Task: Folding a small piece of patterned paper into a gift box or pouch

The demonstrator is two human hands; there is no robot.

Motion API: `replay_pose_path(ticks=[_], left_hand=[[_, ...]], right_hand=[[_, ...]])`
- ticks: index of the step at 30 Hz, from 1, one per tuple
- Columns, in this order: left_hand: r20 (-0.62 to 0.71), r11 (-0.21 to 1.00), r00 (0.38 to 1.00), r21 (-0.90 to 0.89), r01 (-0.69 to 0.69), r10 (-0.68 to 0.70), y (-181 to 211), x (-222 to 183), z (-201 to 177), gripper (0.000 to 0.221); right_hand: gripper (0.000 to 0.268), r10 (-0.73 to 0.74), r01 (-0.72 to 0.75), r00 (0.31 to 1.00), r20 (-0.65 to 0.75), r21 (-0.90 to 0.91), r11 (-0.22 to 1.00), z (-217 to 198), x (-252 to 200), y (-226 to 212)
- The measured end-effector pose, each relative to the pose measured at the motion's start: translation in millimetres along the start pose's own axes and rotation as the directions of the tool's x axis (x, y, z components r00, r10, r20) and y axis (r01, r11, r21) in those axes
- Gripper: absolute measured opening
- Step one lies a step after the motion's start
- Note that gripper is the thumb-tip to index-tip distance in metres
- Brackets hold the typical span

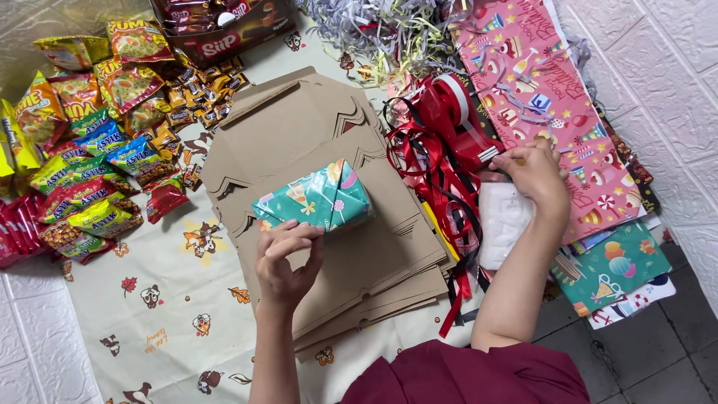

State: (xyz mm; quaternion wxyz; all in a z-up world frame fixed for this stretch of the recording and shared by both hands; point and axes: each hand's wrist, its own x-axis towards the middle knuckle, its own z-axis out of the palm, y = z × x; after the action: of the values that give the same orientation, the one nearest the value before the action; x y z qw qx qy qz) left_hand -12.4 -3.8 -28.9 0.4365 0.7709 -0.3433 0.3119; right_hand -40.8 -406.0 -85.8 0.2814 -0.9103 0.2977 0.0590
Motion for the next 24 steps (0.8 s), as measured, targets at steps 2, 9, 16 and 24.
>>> replay_pose_path(ticks=[2, 9, 16, 24], left_hand=[[-0.007, 1.000, 1.000, -0.001, 0.010, -0.010, 1, -1, 1, 0.033], [0.077, 0.980, 0.991, -0.157, 0.123, -0.112, 4, -3, -5, 0.039], [0.039, 0.972, 0.991, -0.193, 0.133, -0.128, 0, -10, -1, 0.040], [0.048, 0.974, 0.987, -0.164, 0.158, -0.152, 3, -7, -2, 0.035]], right_hand=[[0.024, -0.032, 0.031, 0.999, 0.010, 0.021, 0.999, 9, 18, 19], [0.014, 0.008, -0.009, 1.000, -0.003, -0.143, 0.990, 7, 21, 19], [0.008, -0.478, 0.535, 0.805, -0.352, 0.081, 0.841, -49, -63, -63], [0.058, -0.671, 0.735, 0.677, -0.302, 0.245, 0.632, -44, -140, -134]])
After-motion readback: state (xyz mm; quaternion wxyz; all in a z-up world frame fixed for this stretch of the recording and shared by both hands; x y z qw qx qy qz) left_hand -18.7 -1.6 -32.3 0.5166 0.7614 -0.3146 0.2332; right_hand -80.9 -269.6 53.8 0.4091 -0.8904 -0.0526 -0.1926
